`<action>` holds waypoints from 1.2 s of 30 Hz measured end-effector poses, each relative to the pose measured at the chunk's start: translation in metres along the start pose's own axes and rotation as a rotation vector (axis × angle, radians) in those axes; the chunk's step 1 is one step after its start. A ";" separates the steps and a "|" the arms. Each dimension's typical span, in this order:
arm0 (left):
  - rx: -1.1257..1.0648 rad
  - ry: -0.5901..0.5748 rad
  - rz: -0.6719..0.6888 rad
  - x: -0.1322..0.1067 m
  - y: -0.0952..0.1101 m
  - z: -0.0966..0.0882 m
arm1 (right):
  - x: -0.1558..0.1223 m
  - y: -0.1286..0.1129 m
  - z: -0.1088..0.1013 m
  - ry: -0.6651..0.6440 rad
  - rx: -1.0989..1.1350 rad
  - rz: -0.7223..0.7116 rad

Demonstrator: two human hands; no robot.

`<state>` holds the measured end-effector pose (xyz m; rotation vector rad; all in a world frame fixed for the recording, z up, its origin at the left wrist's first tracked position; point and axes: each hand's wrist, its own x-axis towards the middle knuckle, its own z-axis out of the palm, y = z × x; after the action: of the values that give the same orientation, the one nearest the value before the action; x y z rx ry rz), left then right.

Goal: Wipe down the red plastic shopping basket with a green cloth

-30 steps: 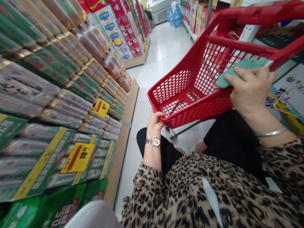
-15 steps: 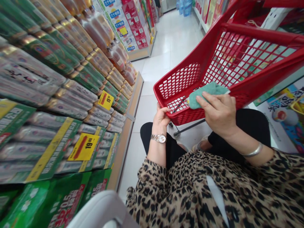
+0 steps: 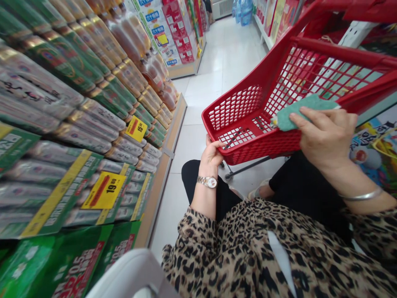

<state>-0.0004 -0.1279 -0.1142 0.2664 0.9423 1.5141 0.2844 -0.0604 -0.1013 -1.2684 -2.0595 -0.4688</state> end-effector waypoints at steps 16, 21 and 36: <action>0.023 -0.012 0.021 -0.002 0.000 0.004 | 0.019 0.046 -0.022 -0.070 -0.157 0.228; 0.045 0.002 0.012 -0.003 0.002 0.004 | 0.009 0.037 -0.008 -0.001 -0.180 0.226; 0.150 0.079 0.058 -0.005 0.024 0.016 | 0.009 -0.093 -0.005 -0.182 0.075 -0.147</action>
<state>-0.0058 -0.1239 -0.0857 0.3460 1.1214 1.5181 0.2015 -0.1007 -0.0881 -1.1575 -2.3114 -0.3486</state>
